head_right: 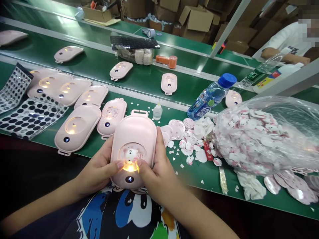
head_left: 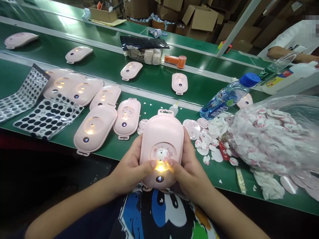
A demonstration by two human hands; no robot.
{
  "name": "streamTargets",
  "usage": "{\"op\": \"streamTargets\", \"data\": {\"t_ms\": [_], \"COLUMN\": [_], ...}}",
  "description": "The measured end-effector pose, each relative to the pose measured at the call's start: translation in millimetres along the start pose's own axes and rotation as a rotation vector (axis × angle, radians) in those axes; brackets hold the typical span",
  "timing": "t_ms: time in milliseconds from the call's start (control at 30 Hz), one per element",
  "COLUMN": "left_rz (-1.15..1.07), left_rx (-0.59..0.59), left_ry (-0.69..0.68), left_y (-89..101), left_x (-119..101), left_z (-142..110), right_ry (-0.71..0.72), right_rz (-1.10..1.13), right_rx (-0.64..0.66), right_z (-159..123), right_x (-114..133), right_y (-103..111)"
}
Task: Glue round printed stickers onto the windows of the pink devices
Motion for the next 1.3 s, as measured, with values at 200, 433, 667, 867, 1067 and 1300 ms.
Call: {"op": "streamTargets", "data": {"t_ms": [200, 433, 667, 867, 1067, 1300], "left_rz": [0.021, 0.041, 0.014, -0.05, -0.039, -0.031], "left_rx": [-0.024, -0.065, -0.106, -0.132, -0.143, -0.122], "left_ry": [-0.006, -0.02, -0.005, -0.026, -0.025, -0.023], "left_y": [-1.2, -2.1, -5.2, -3.2, 3.5, 1.8], "left_x": [-1, -3, -6, -4, -2, 2], "left_z": [0, 0, 0, 1, 6, 11], "right_ry": [0.005, -0.007, 0.034, 0.084, 0.073, 0.009], "right_rz": [0.033, -0.009, -0.142, -0.29, -0.301, -0.3], "right_rx": [-0.02, -0.007, -0.028, -0.036, -0.003, 0.026], "right_z": [-1, -5, -11, -12, -5, -3], "right_x": [2, 0, 9, 12, 12, 6], "right_y": [-1, -3, -1, -5, -10, -9]}}
Point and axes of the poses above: each hand's wrist, its own z-axis towards the middle knuckle, its own y-axis out of the back of the hand, x = y × z, the point moved 6 cm from there along z, towards the middle knuckle, and after that the axes turned 7 degrees about -y, right-handed, at the moved point
